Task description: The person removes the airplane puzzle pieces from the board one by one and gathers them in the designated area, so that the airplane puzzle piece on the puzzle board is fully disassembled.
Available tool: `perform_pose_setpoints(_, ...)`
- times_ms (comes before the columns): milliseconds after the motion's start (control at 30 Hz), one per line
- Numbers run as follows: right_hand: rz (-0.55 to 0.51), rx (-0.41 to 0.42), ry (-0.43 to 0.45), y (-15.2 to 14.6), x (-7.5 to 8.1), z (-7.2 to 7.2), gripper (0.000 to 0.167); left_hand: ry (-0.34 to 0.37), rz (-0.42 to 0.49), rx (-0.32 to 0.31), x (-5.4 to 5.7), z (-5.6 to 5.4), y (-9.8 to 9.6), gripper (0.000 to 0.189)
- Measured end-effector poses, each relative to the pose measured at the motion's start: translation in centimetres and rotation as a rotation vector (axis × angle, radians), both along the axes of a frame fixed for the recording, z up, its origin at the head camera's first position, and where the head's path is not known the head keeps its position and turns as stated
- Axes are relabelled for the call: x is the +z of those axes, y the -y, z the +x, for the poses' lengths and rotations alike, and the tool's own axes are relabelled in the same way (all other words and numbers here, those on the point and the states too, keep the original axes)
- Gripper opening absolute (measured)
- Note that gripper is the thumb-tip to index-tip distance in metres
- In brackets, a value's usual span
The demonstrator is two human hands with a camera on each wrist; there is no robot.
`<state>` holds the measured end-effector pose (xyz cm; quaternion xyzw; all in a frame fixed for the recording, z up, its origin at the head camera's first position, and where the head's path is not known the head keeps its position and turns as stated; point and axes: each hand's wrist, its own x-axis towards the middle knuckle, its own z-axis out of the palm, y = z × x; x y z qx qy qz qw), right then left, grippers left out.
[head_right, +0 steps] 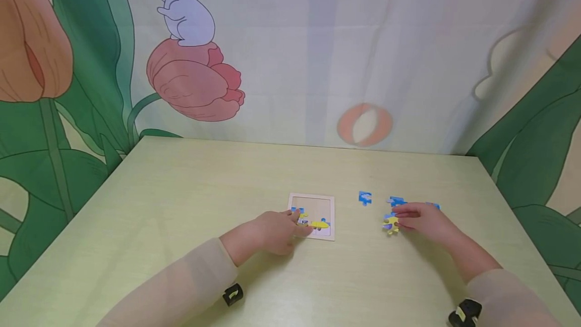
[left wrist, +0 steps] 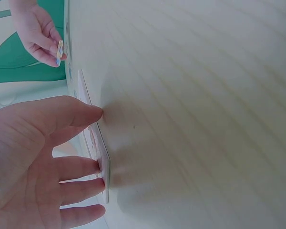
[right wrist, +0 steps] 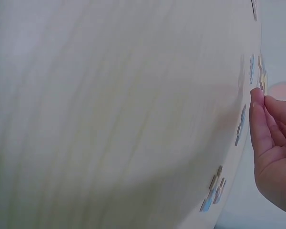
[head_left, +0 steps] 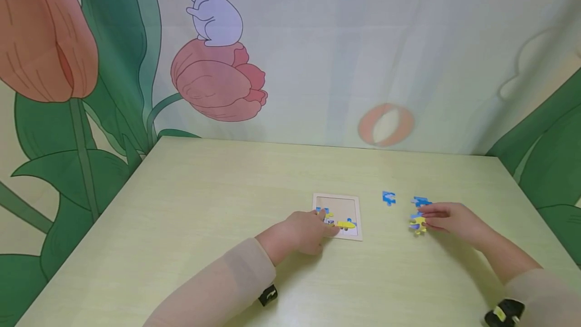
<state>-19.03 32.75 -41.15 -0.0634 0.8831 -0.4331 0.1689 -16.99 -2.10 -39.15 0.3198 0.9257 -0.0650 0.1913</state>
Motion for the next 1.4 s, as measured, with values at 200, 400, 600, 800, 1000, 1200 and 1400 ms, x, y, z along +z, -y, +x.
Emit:
perform_pose_setpoints(200,0.083,-0.023,-0.022,-0.7,0.0,-0.1,0.037,-0.001,0.001,-0.001,0.0,0.0,0.0,0.056)
perform_pose_setpoints(400,0.134,-0.045,-0.036,-1.1,0.0,-0.2,0.036,0.003,0.003,-0.004,-0.1,-0.1,0.0,0.056)
perform_pose_setpoints(600,0.182,-0.051,-0.043,-1.3,-0.1,-0.3,0.035,-0.003,0.007,-0.010,0.0,0.0,0.1,0.056)
perform_pose_setpoints(800,0.207,-0.052,-0.048,-1.4,-0.2,-0.2,0.034,0.005,0.010,-0.004,0.0,0.1,0.1,0.056)
perform_pose_setpoints(1000,0.224,-0.047,-0.074,-1.3,-0.3,-0.1,0.032,0.005,0.010,-0.003,0.0,0.1,0.1,0.056)
perform_pose_setpoints(1200,0.236,-0.040,-0.094,-1.2,-0.3,-0.2,0.030,-0.005,0.002,-0.008,0.0,0.0,0.1,0.056)
perform_pose_setpoints(1400,0.249,-0.047,-0.089,-1.0,-0.2,-0.4,0.031,-0.013,-0.009,-0.015,0.0,0.0,0.1,0.056)
